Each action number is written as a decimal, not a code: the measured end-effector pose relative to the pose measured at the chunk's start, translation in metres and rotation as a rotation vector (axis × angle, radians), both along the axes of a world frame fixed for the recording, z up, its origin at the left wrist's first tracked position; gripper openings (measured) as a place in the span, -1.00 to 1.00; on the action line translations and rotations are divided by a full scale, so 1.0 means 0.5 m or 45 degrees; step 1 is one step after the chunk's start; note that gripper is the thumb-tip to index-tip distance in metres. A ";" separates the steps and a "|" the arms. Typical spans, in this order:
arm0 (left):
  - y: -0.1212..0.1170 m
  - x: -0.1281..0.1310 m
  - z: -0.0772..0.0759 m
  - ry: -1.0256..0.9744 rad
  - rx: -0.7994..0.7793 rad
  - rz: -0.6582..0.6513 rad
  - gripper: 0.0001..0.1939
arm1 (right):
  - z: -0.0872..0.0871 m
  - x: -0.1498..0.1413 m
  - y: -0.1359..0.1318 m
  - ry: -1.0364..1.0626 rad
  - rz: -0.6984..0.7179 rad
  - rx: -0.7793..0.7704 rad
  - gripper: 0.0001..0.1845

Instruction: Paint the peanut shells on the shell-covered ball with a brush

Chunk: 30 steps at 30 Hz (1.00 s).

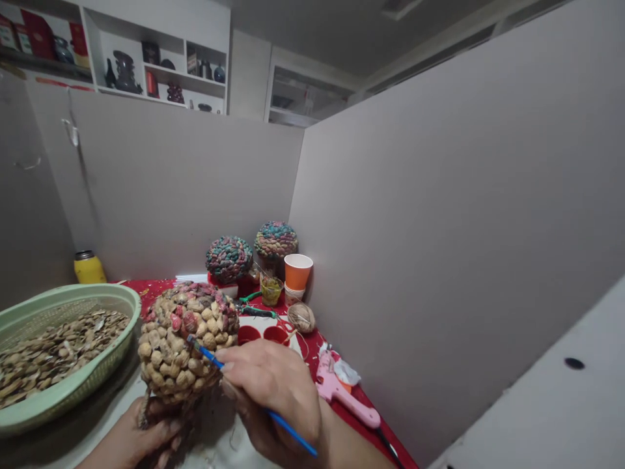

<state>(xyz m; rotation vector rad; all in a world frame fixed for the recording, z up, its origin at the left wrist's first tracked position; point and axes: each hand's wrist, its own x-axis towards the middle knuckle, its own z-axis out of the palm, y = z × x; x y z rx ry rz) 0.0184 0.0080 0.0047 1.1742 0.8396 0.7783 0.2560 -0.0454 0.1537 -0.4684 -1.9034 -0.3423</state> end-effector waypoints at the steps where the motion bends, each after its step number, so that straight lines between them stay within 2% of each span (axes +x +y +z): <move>1: -0.001 0.000 0.001 -0.005 -0.006 -0.006 -0.43 | 0.001 0.001 0.001 0.012 -0.003 -0.014 -0.80; 8: -0.002 0.000 0.020 -0.030 -0.031 0.037 -0.42 | 0.010 0.009 -0.011 0.111 -0.022 -0.102 -0.80; 17: -0.002 0.000 0.004 -0.019 -0.004 -0.017 -0.43 | 0.005 0.006 -0.013 0.066 -0.061 0.051 -0.73; 21: -0.002 0.000 0.010 0.037 -0.009 -0.047 -0.43 | 0.001 0.019 -0.014 0.116 -0.059 0.120 -0.69; 26: -0.004 0.003 0.022 0.054 0.037 -0.014 -0.43 | 0.004 0.021 -0.015 0.122 -0.075 0.135 -0.71; 30: -0.003 0.001 0.011 0.070 0.031 -0.002 -0.43 | 0.010 0.008 -0.010 0.121 -0.111 0.104 -0.72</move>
